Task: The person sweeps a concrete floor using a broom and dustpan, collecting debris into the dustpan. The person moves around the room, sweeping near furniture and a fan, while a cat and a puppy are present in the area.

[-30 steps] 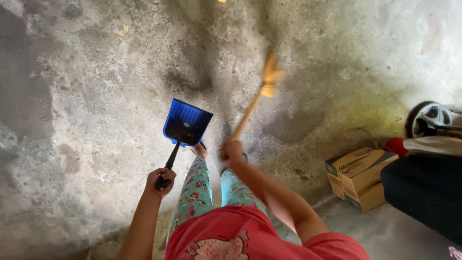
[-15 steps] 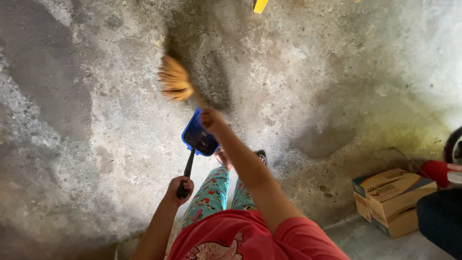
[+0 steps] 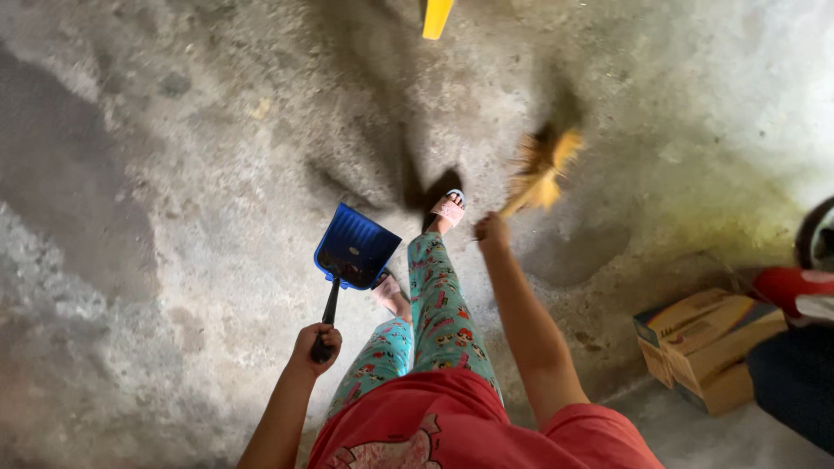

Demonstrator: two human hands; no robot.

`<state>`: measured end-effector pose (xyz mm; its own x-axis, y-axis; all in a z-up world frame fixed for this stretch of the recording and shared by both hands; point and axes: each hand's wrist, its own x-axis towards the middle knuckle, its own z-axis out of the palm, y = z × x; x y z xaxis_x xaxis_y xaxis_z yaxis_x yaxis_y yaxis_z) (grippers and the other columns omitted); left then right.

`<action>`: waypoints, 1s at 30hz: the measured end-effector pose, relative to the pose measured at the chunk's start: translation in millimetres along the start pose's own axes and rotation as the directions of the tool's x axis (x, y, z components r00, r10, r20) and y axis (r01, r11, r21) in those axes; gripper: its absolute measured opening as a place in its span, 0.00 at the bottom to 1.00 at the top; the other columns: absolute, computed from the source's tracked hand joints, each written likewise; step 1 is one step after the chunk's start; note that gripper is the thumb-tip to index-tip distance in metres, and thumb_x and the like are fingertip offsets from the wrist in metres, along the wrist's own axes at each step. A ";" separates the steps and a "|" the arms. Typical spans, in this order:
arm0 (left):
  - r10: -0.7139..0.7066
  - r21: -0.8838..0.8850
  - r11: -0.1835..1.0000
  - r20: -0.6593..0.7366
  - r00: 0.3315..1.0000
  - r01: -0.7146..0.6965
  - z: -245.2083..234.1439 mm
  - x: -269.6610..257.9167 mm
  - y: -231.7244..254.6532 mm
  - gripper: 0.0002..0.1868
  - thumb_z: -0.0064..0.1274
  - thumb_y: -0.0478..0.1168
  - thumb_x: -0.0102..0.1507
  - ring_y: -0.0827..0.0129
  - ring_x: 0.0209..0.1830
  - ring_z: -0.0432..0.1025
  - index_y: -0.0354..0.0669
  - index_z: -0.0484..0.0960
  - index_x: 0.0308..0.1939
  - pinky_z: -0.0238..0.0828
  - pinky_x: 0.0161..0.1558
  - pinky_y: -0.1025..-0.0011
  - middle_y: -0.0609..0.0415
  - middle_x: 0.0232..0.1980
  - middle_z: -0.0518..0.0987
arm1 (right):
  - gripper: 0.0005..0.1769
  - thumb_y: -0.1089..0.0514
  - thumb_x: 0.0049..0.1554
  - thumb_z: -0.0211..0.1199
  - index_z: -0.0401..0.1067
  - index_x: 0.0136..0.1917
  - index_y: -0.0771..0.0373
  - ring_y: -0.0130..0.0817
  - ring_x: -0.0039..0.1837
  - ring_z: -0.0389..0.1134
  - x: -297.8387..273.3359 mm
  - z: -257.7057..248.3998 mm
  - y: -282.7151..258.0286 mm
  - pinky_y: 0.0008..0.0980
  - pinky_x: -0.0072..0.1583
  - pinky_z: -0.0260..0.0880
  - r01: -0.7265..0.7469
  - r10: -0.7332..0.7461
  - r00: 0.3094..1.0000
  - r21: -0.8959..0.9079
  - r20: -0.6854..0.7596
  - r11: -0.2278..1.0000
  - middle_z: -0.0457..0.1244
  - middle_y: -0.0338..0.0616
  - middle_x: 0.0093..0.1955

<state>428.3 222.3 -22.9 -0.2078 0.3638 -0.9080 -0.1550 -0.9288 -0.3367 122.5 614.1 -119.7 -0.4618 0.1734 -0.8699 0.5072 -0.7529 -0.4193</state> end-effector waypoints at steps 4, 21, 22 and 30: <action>-0.040 0.037 0.999 0.019 0.999 0.039 76.8 13.1 -12.8 0.07 0.41 0.31 0.62 0.75 0.19 0.60 0.41 0.60 0.32 0.62 0.20 0.79 0.59 0.23 0.62 | 0.08 0.64 0.59 0.58 0.61 0.41 0.56 0.26 0.29 0.58 -86.1 54.4 32.6 0.30 0.33 0.64 -0.396 0.397 0.898 -0.044 0.189 0.917 0.55 0.35 0.30; -0.197 0.213 0.953 -0.103 0.975 0.215 338.4 100.3 -66.6 0.07 0.44 0.35 0.63 0.76 0.20 0.65 0.38 0.64 0.32 0.69 0.23 0.80 0.56 0.26 0.67 | 0.14 0.65 0.60 0.55 0.54 0.36 0.56 0.23 0.24 0.50 157.4 100.7 -201.4 0.21 0.26 0.53 -0.377 0.387 0.921 0.387 0.056 0.842 0.49 0.33 0.24; -0.192 0.238 0.947 -0.114 0.975 0.214 353.4 104.4 -64.7 0.07 0.44 0.34 0.63 0.76 0.20 0.65 0.38 0.64 0.32 0.69 0.22 0.81 0.55 0.26 0.67 | 0.12 0.65 0.60 0.55 0.56 0.37 0.56 0.23 0.24 0.49 161.6 85.9 -218.5 0.21 0.26 0.53 -0.319 0.349 0.937 0.428 0.009 0.846 0.49 0.33 0.24; -0.221 0.356 0.893 -0.188 0.957 0.276 464.5 135.8 -51.7 0.05 0.42 0.33 0.63 0.78 0.19 0.65 0.34 0.65 0.35 0.68 0.22 0.82 0.57 0.26 0.67 | 0.16 0.60 0.61 0.53 0.56 0.32 0.53 0.28 0.23 0.49 143.1 135.4 -229.3 0.28 0.25 0.49 0.065 0.039 0.963 0.374 -0.266 0.925 0.48 0.34 0.24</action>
<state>-40.6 352.5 -12.9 0.0165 0.5403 -0.8413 -0.5395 -0.7036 -0.4625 -158.4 725.6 -112.8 -0.2316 0.3060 -0.9234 0.1674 -0.9226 -0.3476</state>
